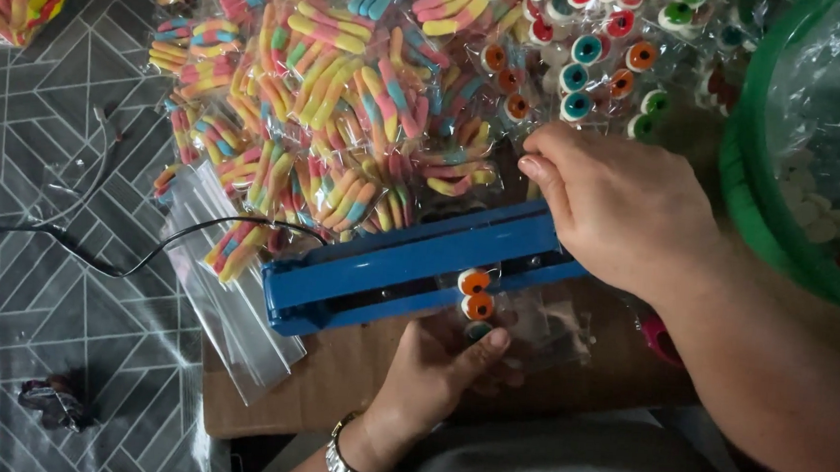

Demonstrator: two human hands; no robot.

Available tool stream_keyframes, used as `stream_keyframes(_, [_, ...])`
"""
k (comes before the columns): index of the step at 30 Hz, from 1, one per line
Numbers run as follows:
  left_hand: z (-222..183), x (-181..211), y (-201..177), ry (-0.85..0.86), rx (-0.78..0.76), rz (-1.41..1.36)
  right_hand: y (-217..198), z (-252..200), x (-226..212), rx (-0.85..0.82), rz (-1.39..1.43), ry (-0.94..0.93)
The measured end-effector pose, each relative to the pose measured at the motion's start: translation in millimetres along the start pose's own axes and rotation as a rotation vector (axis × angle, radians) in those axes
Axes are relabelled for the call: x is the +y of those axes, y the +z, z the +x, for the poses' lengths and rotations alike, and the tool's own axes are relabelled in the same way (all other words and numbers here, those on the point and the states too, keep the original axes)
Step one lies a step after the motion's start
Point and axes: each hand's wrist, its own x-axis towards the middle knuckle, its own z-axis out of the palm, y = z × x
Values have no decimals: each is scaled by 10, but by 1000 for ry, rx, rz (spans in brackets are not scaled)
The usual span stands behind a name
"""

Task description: The person puts candy pieces into small plastic bags and uses a heat sealer to seal the openings.

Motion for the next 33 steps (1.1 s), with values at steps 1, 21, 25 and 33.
stream_keyframes(1, [0, 1, -3, -22, 1, -26, -4, 2, 2, 4, -19, -8])
stream_keyframes(21, [-28, -53, -18, 27, -54, 40, -9, 4, 16, 35, -57, -6])
stream_keyframes(25, [-128, 71, 57, 32, 12, 113, -80, 32, -51, 16, -85, 22])
stream_keyframes(33, [-153, -62, 64, 181, -5, -29, -309, -392, -82, 768, -78, -421])
